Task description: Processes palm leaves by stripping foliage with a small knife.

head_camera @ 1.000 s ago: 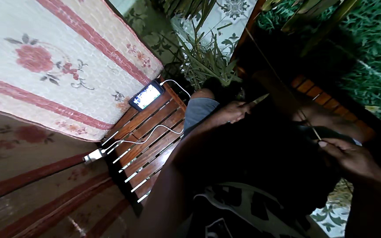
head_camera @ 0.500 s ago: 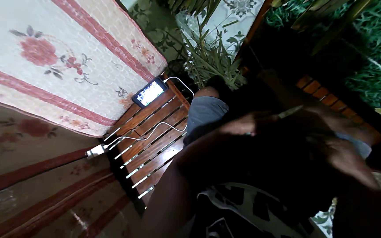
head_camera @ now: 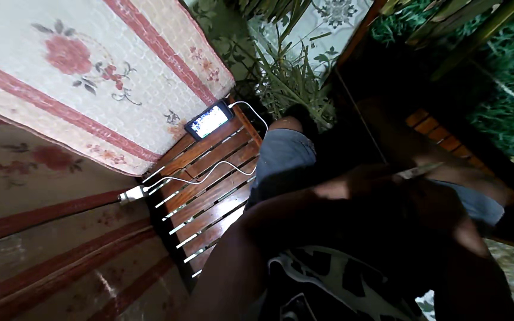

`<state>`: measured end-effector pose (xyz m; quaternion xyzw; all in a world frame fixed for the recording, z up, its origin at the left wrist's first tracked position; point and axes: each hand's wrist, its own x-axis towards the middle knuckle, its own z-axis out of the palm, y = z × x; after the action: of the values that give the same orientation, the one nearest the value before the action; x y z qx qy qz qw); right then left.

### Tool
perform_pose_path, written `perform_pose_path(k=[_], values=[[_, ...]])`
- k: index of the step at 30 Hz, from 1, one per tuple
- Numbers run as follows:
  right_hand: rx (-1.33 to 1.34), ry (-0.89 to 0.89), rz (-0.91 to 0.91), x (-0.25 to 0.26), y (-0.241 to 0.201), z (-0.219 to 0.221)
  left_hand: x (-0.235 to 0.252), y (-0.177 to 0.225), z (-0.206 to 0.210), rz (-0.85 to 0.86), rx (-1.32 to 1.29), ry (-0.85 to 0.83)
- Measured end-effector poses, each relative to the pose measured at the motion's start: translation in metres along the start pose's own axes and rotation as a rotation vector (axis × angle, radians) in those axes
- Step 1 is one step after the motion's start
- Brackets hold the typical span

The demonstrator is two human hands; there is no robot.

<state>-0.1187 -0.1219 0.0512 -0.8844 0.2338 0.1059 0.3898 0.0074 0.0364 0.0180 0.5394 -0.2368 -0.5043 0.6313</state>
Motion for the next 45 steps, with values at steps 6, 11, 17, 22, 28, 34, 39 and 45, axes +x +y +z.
perform_pose_path(k=[6,11,17,22,28,34,39,45], values=[[0.194,-0.091,0.083,-0.005,0.022,0.003,0.008,-0.017,-0.014,-0.033,-0.107,0.096],[0.228,-0.067,0.053,-0.01,0.026,0.011,0.006,-0.031,-0.003,0.007,-0.022,-0.01],[0.181,-0.083,0.079,-0.014,0.035,0.012,0.007,-0.035,-0.006,-0.011,-0.079,0.075],[0.123,-0.02,0.019,-0.013,0.02,0.01,0.0,-0.021,0.007,-0.016,-0.017,-0.07],[0.087,-0.175,0.015,-0.011,0.005,-0.012,0.0,-0.001,-0.042,0.049,-0.413,0.251],[0.012,-0.254,0.07,-0.006,-0.031,-0.019,-0.017,0.006,-0.037,-0.081,-0.188,-0.006],[0.077,-0.159,-0.173,-0.001,-0.008,-0.012,-0.017,0.015,-0.058,0.085,-0.348,0.139],[-0.027,0.039,-0.377,-0.001,0.015,-0.004,-0.024,0.02,-0.015,-0.057,-0.05,0.06]])
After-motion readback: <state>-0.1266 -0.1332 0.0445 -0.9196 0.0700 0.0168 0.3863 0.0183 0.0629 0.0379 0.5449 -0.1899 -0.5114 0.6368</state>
